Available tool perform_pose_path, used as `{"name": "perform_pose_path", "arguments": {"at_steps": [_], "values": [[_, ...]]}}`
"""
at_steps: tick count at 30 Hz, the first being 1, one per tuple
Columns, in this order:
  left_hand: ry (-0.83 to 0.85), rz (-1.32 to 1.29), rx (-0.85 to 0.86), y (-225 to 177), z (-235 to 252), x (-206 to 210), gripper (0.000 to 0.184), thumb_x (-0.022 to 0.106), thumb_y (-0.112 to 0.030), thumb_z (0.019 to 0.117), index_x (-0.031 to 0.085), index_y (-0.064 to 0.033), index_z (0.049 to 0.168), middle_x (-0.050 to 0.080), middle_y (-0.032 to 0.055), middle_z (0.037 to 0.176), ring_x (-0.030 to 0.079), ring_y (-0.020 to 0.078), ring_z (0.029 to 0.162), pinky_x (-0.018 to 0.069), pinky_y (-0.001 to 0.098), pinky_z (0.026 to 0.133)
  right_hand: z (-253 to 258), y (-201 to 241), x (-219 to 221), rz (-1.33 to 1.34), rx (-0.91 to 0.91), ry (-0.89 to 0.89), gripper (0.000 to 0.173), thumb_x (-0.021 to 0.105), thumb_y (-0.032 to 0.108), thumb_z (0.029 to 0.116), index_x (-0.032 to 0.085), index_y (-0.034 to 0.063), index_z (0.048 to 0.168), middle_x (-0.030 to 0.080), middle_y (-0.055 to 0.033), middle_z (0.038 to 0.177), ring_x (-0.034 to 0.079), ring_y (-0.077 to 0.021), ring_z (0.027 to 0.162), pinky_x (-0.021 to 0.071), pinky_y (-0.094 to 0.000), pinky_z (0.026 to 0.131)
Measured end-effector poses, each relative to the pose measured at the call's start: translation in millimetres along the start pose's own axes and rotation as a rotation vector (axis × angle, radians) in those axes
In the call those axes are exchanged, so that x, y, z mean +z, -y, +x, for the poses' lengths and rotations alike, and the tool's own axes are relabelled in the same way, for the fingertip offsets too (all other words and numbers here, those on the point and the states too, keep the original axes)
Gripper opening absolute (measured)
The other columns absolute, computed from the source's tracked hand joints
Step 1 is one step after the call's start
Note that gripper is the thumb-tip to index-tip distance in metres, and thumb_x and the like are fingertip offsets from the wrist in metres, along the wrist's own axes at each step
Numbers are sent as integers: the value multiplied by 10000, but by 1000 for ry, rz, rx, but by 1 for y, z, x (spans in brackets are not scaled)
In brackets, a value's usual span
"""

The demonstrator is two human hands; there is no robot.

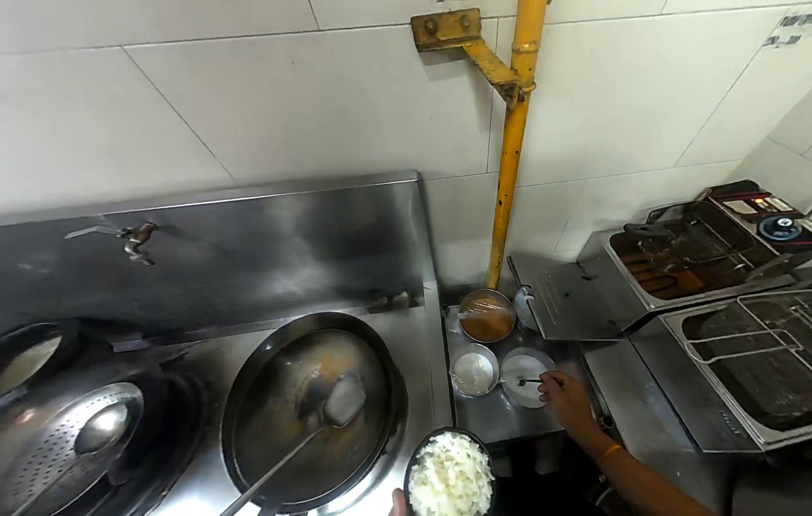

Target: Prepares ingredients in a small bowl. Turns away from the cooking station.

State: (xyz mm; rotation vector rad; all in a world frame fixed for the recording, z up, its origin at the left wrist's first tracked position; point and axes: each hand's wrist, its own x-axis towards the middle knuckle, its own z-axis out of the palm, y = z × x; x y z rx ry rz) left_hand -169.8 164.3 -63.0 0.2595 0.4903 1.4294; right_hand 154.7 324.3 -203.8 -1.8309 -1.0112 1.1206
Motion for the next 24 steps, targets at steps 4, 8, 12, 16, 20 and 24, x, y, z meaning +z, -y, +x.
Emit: {"name": "perform_pose_path", "arguments": {"at_steps": [4,8,12,16,20,24], "values": [[-79,-10,-95,8,18,5,502,610,-622,939,678,-218,1229,729,125,1197,696,354,1113,542,649,919,-7,0,-6,34,-6,-6,251,562,280,1053,720,88,1091,758,-47,879,750,-184,730,663,-375,658],[-66,-117,-252,19,39,6,650,716,-611,859,624,-183,1340,645,231,1330,619,463,1216,477,728,970,-15,-3,-16,-10,-36,-4,263,565,303,1051,730,112,1125,765,-14,882,743,-155,730,655,-345,670],[-105,-153,-319,37,57,-17,716,733,-547,863,539,-168,1439,577,270,1408,563,518,1266,432,773,991,-25,-6,-20,68,20,-48,276,581,316,1053,736,102,1132,768,-35,894,741,-182,719,650,-359,643],[-152,-141,-348,49,64,-29,704,702,-527,877,518,-160,1448,559,280,1421,550,524,1276,428,768,1002,-34,-8,-23,173,52,-74,264,590,297,1055,741,90,1117,772,-69,916,745,-222,716,653,-386,631],[-197,-145,-373,52,63,-37,704,643,-555,910,488,-165,1475,538,285,1443,544,529,1281,439,764,993,-43,-5,-27,142,57,-67,260,599,305,1049,747,107,1131,778,-47,936,753,-213,736,663,-384,654],[-229,-98,-373,49,61,-34,690,534,-632,958,470,-192,1486,551,260,1437,571,503,1254,479,738,954,-54,2,-33,185,84,-53,265,602,276,1051,732,77,1169,777,-87,951,751,-244,744,656,-410,669]]}}
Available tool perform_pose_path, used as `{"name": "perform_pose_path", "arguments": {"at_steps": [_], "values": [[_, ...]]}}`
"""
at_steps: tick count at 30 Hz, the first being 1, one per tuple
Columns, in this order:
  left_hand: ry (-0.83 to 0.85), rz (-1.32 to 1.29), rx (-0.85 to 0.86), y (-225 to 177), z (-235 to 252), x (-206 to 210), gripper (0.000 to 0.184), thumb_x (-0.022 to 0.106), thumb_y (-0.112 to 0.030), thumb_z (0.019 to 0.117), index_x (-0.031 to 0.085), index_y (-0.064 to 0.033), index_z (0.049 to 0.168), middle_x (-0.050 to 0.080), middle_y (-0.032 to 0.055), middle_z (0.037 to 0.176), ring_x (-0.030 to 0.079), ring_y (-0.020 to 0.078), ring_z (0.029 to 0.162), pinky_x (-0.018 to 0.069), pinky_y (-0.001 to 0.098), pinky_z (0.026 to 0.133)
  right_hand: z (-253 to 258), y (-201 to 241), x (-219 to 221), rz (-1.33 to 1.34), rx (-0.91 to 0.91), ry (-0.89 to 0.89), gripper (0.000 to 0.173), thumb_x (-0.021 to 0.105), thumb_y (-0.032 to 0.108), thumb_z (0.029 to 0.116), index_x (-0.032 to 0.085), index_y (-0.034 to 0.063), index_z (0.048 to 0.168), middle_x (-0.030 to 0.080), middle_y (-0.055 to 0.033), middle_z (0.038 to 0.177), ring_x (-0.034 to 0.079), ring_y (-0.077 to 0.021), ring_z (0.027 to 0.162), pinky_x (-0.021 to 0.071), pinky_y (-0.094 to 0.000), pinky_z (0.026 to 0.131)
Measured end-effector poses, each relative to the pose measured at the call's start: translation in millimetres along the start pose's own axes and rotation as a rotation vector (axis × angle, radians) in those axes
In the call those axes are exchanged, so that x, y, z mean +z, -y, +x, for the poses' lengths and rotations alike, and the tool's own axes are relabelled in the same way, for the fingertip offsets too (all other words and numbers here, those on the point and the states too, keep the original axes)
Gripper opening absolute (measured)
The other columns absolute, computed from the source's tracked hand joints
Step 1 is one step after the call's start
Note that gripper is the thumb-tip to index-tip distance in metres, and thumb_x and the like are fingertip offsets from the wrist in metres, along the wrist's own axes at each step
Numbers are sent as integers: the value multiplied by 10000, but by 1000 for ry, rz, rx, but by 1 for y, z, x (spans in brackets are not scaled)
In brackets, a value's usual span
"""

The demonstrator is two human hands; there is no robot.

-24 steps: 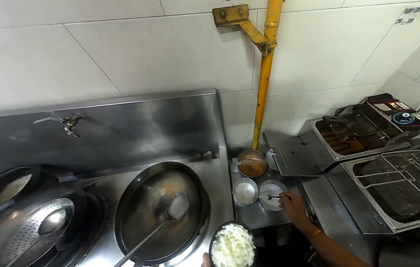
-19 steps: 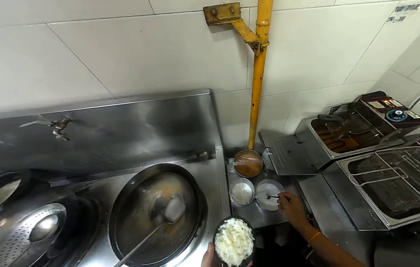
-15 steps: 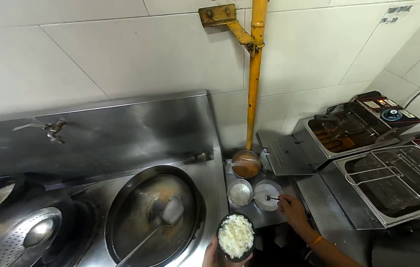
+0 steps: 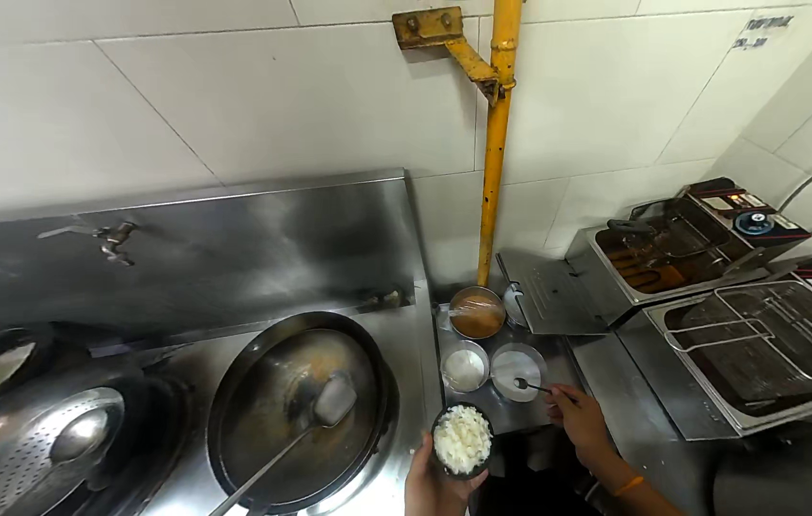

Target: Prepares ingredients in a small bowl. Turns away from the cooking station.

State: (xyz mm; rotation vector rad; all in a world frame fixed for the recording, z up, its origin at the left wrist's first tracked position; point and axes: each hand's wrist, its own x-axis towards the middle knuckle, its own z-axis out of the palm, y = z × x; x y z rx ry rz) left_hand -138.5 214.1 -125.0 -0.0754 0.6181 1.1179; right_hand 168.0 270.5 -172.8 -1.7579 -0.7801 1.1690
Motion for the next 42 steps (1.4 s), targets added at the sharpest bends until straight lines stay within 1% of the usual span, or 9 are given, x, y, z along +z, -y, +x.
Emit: {"name": "perform_pose_path", "arguments": {"at_steps": [11,15,20,25,29,33,36,39,42], "values": [[-47,-5,1,-1,9,-1,667,494,-619,985,496,-169,1477,568,264,1419,586,490,1238,492,709,967,-52,66,-1,191,-101,97,262,595,202,1049,715,-13,1139,744,-185,870,724,-288,704,638,-429,647],[-31,-29,-6,1,15,1,658,474,-613,995,499,-157,1469,575,266,1406,604,483,1210,508,694,947,-91,107,10,155,-470,279,209,581,103,1040,727,-14,1132,746,-165,873,731,-265,710,653,-417,647],[-2,-38,-7,2,26,3,661,468,-623,994,511,-159,1464,581,257,1405,608,476,1208,513,687,939,-89,110,20,-478,-1075,433,211,629,254,1029,755,254,1198,750,79,1020,709,-56,925,626,-295,819],[-20,-66,13,-4,29,2,659,462,-624,1000,502,-167,1474,573,254,1417,605,475,1215,512,685,944,-69,113,13,-288,-920,292,220,572,237,1050,757,166,1145,764,37,977,744,-121,840,670,-341,754],[-104,-42,37,-7,24,2,648,446,-621,1001,496,-174,1468,586,260,1392,624,477,1178,536,676,898,-36,97,10,-121,-628,148,210,564,187,1039,751,94,1056,732,-39,784,702,-190,641,632,-353,592],[-124,-42,34,-6,18,-6,656,472,-620,987,502,-170,1463,581,262,1398,608,483,1201,522,693,914,11,89,28,-92,-439,104,264,555,247,1060,727,85,1177,747,-70,890,696,-207,642,622,-362,563],[-121,-41,35,-2,15,-11,637,465,-619,986,517,-174,1439,606,251,1367,620,466,1187,525,692,900,49,89,63,-283,-427,168,305,528,296,1072,699,130,1262,747,-28,1056,723,-150,720,653,-352,629],[-96,-51,32,5,15,-17,639,493,-624,970,536,-170,1416,617,239,1354,621,449,1191,515,695,917,87,78,105,-627,-556,124,344,492,370,1069,718,209,1271,731,19,1134,717,-87,945,632,-338,857],[-26,-56,36,13,20,-36,667,560,-633,942,547,-172,1424,604,236,1379,601,444,1234,496,698,958,114,71,139,-778,-559,6,341,483,333,1057,730,214,1259,734,3,1194,681,-127,1131,551,-386,1026]]}}
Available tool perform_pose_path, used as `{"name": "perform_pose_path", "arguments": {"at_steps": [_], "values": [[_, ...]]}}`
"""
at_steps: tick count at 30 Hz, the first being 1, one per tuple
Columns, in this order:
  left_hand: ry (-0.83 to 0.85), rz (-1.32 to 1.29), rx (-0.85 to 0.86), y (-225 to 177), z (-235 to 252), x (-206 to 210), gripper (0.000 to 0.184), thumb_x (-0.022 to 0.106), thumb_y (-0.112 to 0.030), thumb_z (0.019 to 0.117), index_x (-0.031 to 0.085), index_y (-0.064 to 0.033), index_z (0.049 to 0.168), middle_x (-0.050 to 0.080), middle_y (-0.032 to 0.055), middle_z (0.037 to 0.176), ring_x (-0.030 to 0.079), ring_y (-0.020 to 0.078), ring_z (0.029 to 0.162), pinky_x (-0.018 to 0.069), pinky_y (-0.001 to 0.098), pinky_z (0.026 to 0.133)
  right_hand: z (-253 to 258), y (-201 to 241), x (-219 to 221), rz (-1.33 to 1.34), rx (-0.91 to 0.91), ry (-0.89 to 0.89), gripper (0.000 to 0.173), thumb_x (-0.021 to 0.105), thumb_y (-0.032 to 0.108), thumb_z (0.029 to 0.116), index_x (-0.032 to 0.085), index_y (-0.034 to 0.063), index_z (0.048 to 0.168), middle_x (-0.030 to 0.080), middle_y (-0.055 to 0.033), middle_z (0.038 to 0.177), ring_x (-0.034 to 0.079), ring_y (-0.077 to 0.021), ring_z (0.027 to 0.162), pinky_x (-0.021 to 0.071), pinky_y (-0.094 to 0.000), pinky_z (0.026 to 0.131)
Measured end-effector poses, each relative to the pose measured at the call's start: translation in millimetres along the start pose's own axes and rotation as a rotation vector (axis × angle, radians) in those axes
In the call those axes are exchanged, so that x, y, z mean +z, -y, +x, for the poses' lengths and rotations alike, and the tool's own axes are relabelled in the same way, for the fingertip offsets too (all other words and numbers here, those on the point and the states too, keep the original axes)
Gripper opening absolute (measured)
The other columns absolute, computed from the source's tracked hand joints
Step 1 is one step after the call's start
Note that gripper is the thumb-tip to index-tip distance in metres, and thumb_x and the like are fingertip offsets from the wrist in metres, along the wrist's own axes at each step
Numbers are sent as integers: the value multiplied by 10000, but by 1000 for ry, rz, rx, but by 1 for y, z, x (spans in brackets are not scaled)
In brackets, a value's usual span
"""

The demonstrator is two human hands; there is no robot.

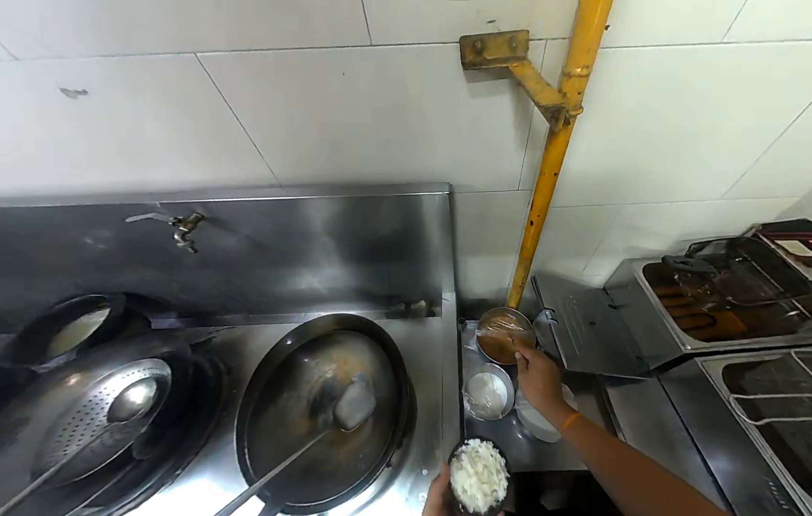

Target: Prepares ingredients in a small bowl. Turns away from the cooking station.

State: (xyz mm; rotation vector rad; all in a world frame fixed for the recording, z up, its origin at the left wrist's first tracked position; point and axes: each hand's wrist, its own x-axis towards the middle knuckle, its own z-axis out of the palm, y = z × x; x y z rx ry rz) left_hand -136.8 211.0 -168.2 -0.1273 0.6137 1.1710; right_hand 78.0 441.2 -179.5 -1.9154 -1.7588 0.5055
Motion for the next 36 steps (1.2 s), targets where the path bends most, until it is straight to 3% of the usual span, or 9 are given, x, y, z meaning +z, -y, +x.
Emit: {"name": "perform_pose_path", "arguments": {"at_steps": [2,4,8,12,18,24,29,33,36], "values": [[13,-3,16,3,1,-8,666,573,-625,943,537,-174,1433,595,236,1389,590,448,1250,490,714,956,15,0,17,-16,90,27,321,488,342,1048,755,243,1194,747,18,1149,698,-133,1085,569,-419,983],[-3,-11,32,2,0,-8,661,565,-620,951,534,-174,1438,593,236,1394,587,452,1253,489,722,947,25,4,27,98,229,114,290,505,352,1028,771,253,1088,758,32,1002,726,-135,888,615,-441,817],[-31,-27,85,-2,0,0,644,561,-616,950,549,-171,1415,610,234,1368,605,452,1225,495,721,934,26,19,23,671,578,211,258,551,264,1048,735,107,1139,770,-64,891,701,-213,611,581,-383,517],[-19,-35,92,-12,11,23,684,569,-665,918,546,-182,1403,625,223,1343,628,433,1189,521,685,922,19,16,10,1092,827,118,257,561,238,1052,668,47,1188,741,-131,916,688,-218,646,567,-344,538],[-149,9,115,-26,52,54,671,514,-630,969,499,-179,1465,595,257,1377,631,474,1160,542,675,886,0,15,-17,1331,892,37,263,556,232,1052,619,45,1226,707,-124,956,667,-191,690,571,-328,588],[-152,7,96,-36,84,62,626,459,-612,1008,490,-199,1478,590,231,1400,627,460,1187,541,666,915,-35,48,-78,1296,679,130,284,559,228,1059,636,47,1264,720,-135,968,669,-197,664,579,-337,570],[-135,-22,75,-32,94,62,641,468,-631,994,499,-200,1468,595,228,1396,625,452,1193,535,660,928,-84,59,-112,1025,222,261,289,540,194,1073,679,19,1255,731,-189,989,697,-285,651,636,-444,594],[-110,-19,54,-28,96,64,667,454,-656,991,515,-187,1462,596,229,1397,627,446,1193,538,651,930,-102,26,-95,517,-368,204,254,547,175,1059,736,196,1229,750,45,1032,723,-88,764,662,-300,684],[-98,-32,44,-29,94,61,677,456,-660,988,511,-187,1469,588,230,1411,623,449,1204,536,651,937,-96,24,-98,429,-477,71,263,544,174,1049,740,202,1222,747,63,1043,715,-62,795,654,-286,704]]}}
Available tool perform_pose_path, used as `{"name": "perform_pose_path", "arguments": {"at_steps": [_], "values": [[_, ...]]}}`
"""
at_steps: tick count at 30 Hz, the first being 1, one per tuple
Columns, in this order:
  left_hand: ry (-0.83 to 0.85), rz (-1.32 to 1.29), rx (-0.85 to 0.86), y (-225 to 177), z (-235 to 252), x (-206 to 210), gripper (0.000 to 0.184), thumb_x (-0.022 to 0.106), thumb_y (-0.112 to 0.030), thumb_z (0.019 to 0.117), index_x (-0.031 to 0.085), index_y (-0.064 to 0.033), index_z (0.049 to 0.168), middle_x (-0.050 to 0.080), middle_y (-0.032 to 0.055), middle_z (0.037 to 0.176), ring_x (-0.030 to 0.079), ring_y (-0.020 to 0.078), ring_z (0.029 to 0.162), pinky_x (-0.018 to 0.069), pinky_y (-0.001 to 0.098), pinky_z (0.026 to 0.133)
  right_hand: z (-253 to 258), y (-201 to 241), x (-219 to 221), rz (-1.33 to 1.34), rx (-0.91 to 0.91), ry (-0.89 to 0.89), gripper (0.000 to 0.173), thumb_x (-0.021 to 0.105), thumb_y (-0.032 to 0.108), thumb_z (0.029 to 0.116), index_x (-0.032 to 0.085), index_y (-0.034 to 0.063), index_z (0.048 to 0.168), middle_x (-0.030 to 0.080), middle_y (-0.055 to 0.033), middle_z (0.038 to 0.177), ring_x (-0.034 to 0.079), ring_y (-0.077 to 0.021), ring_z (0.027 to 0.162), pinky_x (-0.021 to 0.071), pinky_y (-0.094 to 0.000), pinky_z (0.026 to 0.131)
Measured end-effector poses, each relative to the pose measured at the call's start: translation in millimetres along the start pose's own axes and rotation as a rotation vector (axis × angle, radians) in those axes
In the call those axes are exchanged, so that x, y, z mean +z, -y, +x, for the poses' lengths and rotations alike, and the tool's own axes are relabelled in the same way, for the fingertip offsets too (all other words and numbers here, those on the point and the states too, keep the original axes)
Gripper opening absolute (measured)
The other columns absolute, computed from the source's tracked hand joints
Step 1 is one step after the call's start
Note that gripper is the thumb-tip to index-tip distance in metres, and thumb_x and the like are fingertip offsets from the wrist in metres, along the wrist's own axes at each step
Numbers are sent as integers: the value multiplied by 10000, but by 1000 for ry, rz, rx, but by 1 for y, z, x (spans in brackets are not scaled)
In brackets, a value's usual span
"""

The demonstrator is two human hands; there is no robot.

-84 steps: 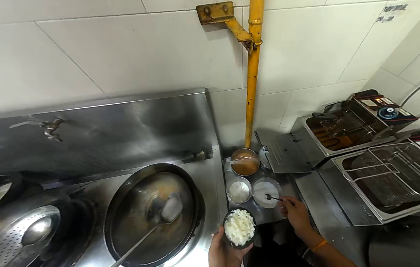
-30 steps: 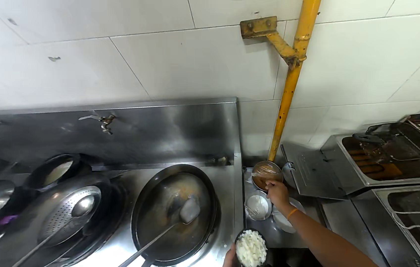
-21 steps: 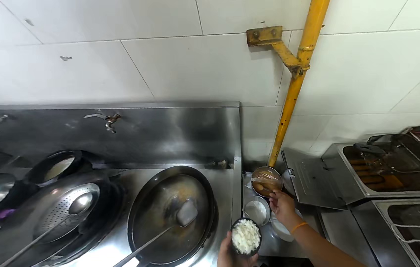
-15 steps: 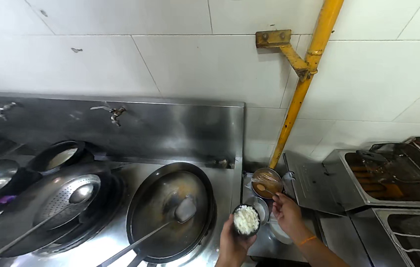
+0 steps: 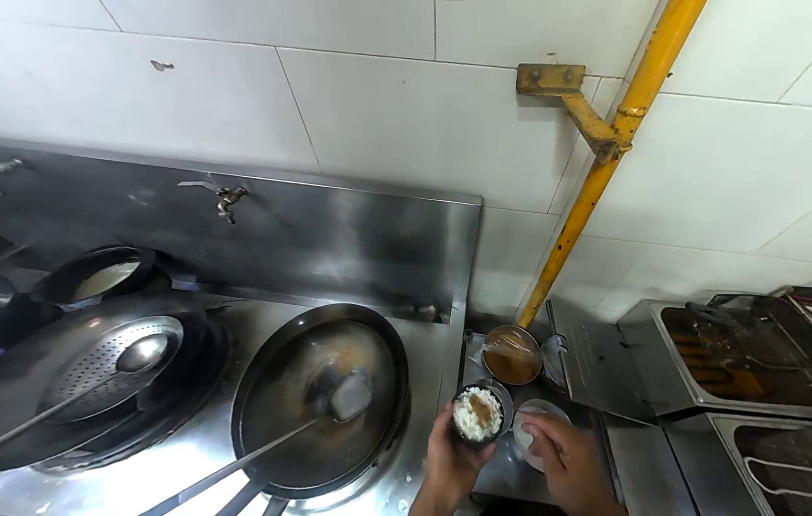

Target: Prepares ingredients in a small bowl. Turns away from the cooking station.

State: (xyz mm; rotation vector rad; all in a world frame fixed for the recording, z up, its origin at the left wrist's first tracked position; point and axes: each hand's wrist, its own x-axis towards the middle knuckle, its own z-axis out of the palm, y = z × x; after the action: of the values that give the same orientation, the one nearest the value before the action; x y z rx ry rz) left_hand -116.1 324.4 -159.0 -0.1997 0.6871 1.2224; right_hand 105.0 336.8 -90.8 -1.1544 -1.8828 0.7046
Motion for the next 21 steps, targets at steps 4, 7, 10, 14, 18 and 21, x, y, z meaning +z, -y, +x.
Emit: {"name": "perform_pose_path", "arguments": {"at_steps": [4,7,10,14,18,21], "values": [[41,-31,6,-5,-9,-9,685,453,-663,980,505,-188,1471,579,246,1413,617,463,1200,534,657,923,31,-12,5,43,226,-122,257,530,191,1053,724,157,1218,742,27,991,705,-95,715,647,-305,627],[22,-44,24,-7,-23,-8,685,465,-664,970,514,-188,1460,585,256,1398,627,471,1171,540,662,896,58,-60,28,-9,524,-85,265,507,281,1066,717,186,1198,739,23,958,717,-116,692,653,-344,595],[-11,-35,42,-5,-37,-5,679,455,-660,970,521,-183,1450,595,260,1381,635,470,1151,541,662,877,78,-103,58,-53,713,-62,262,524,304,1048,738,183,1137,747,9,914,719,-156,715,639,-413,635],[0,-59,52,1,-50,-13,686,477,-660,957,532,-176,1440,597,261,1378,621,477,1174,525,678,901,91,-113,82,189,951,-108,266,551,278,1053,712,92,1153,745,-87,887,718,-239,664,630,-442,594],[9,-80,52,1,-55,-22,682,502,-652,945,533,-182,1438,588,251,1397,598,474,1215,501,696,930,89,-98,74,485,1101,-287,287,566,259,1056,656,57,1240,742,-149,936,715,-280,650,627,-443,576],[-43,-80,51,-2,-55,-22,665,499,-630,960,527,-172,1441,587,254,1398,603,481,1208,510,695,923,78,-96,66,747,1146,-405,314,573,254,1054,610,44,1285,702,-161,989,693,-259,688,617,-419,606]]}}
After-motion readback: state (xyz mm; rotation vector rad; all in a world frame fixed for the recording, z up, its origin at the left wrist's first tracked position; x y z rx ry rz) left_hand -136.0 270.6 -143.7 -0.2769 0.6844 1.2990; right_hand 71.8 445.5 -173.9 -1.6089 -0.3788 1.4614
